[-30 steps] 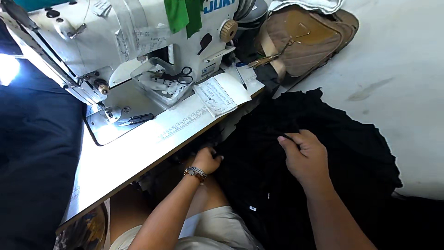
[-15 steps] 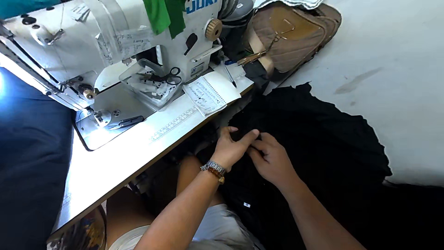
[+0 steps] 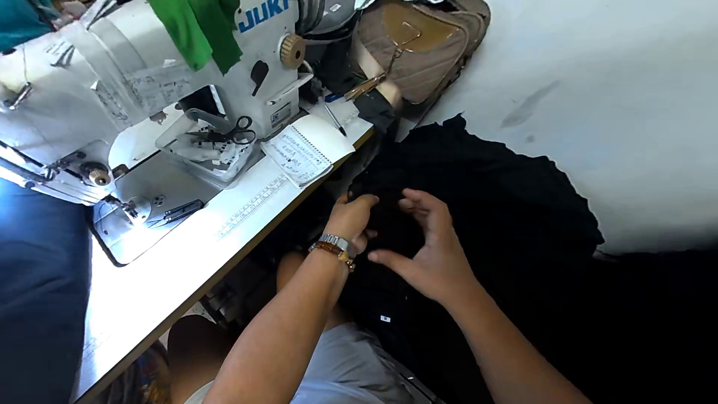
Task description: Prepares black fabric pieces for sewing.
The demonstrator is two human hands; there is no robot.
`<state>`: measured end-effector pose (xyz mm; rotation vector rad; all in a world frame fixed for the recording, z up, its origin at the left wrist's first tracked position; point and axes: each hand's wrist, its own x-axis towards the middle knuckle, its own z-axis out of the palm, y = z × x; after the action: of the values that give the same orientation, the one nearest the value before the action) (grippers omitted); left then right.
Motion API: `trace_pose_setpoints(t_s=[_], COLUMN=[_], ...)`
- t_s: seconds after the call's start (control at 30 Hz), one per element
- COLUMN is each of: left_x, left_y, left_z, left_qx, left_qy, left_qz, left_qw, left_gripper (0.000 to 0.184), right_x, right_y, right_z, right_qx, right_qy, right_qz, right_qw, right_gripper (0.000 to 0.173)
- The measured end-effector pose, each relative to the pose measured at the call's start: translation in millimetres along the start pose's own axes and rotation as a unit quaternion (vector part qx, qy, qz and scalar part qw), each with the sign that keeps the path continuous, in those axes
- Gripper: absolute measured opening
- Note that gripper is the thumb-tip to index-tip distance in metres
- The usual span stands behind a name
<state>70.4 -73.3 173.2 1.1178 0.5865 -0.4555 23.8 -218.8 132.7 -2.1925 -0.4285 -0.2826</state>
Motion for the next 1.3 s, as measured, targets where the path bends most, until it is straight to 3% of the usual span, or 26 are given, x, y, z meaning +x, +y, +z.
trace_pose_setpoints(t_s=[0.1,0.17,0.27,0.37,0.43,0.5,0.67,0.73,0.83,0.87,0.97,1.0,1.07,1.13,1.2,1.3], left_x=[-10,-12,-14,-4,49,88,75,31,14,18,46,58,50,19,26,88], left_y=[16,23,31,28,0,-13,0,17,24,21,12,8,10,27,36,56], left_z=[23,38,49,50,42,44,28,31,30,27,12,5,9,33,37,26], left_qx=[-0.042,-0.049,-0.034,-0.014,-0.028,-0.048,-0.066,-0.059,-0.071,-0.081,-0.102,-0.109,-0.107,-0.091,-0.097,-0.125], left_qy=[-0.01,-0.024,-0.051,-0.05,-0.091,-0.092,-0.076,-0.039,0.016,0.018,-0.005,-0.03,-0.036,0.012,-0.04,-0.29], left_qz=[0.01,0.027,0.037,0.048,0.104,0.1,0.091,0.076,0.065,0.071,0.079,0.082,0.086,0.081,0.107,0.173], left_qw=[0.999,0.998,0.997,0.997,0.99,0.99,0.991,0.995,0.995,0.994,0.992,0.99,0.99,0.992,0.989,0.933], left_gripper=[0.054,0.048,0.046,0.046,0.06,0.066,0.044,0.037,0.032,0.031,0.029,0.032,0.031,0.02,0.022,0.039], right_x=[-50,-97,-154,-175,-172,-158,-86,-53,-10,-6,-31,-34,-32,-26,-20,-10], right_y=[3,23,49,72,90,107,87,44,-26,-23,66,78,79,70,51,29], right_z=[-7,-4,-16,-49,-80,-118,-184,-184,-171,-172,-189,-190,-193,-206,-230,-286], right_qx=[-0.206,-0.303,-0.344,-0.28,-0.184,-0.117,-0.137,-0.142,-0.168,-0.166,-0.175,-0.186,-0.21,-0.231,-0.248,-0.285], right_qy=[0.035,0.061,0.082,0.115,0.122,0.111,0.029,-0.012,-0.057,-0.065,-0.062,-0.054,-0.034,-0.014,0.03,0.115], right_qz=[0.007,0.041,0.159,0.259,0.325,0.378,0.322,0.306,0.375,0.377,0.234,0.22,0.228,0.233,0.207,0.085], right_qw=[0.978,0.95,0.922,0.917,0.92,0.912,0.937,0.941,0.91,0.909,0.954,0.956,0.95,0.945,0.946,0.948], right_gripper=[0.127,0.129,0.12,0.115,0.091,0.07,0.055,0.053,0.05,0.05,0.051,0.052,0.053,0.054,0.051,0.05])
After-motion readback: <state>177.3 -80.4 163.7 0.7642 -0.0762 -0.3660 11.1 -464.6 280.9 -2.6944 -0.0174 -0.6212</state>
